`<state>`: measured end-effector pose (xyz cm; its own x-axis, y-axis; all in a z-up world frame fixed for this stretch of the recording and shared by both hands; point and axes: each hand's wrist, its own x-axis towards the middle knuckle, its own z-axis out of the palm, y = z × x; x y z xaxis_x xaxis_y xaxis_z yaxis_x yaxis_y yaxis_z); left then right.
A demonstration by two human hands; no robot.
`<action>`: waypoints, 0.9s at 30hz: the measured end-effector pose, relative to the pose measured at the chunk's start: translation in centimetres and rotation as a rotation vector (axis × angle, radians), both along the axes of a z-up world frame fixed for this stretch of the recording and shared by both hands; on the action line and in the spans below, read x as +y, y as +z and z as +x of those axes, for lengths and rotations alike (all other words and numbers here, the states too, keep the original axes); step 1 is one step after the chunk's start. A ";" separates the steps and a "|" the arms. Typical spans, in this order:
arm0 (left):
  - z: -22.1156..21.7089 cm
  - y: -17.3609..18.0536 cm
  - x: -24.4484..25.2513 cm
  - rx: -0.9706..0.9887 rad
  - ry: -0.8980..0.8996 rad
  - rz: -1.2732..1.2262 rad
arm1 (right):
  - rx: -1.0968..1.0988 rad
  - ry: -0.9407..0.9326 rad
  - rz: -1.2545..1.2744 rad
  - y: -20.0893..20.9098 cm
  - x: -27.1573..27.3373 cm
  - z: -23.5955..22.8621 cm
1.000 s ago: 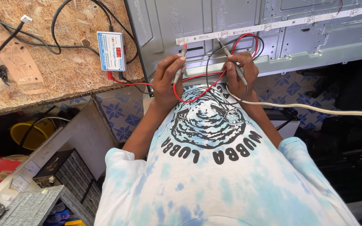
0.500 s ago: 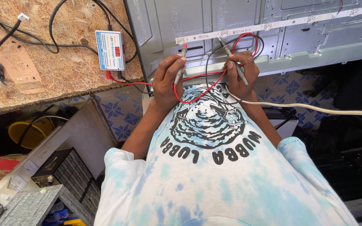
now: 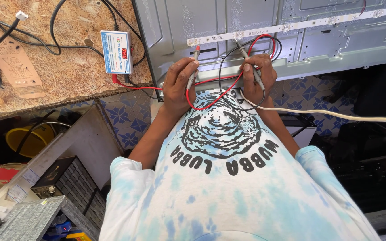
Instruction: The person uses a multimeter to test the electrical continuity of LED strips mounted on the back of a television. They systematically touch the probes to various points along the strips to check for power or faults.
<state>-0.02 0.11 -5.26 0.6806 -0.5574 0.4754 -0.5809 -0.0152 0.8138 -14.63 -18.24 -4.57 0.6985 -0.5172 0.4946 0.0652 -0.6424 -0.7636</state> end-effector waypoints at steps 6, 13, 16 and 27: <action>0.1 0.2 -0.1 -0.018 -0.008 0.002 | 0.001 -0.001 -0.006 0.3 0.1 0.1; 0.3 0.1 0.0 -0.040 -0.013 -0.001 | -0.003 -0.008 0.000 0.3 0.1 0.1; 0.3 0.4 -0.1 -0.050 -0.016 0.003 | -0.009 -0.004 0.005 0.3 0.1 0.2; 0.2 0.3 0.0 -0.038 -0.018 -0.004 | -0.024 -0.004 -0.001 0.1 0.1 0.2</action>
<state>0.17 0.06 -5.01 0.6523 -0.5673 0.5026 -0.6112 -0.0015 0.7915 -14.46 -18.16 -4.44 0.6848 -0.5193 0.5113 0.0808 -0.6432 -0.7614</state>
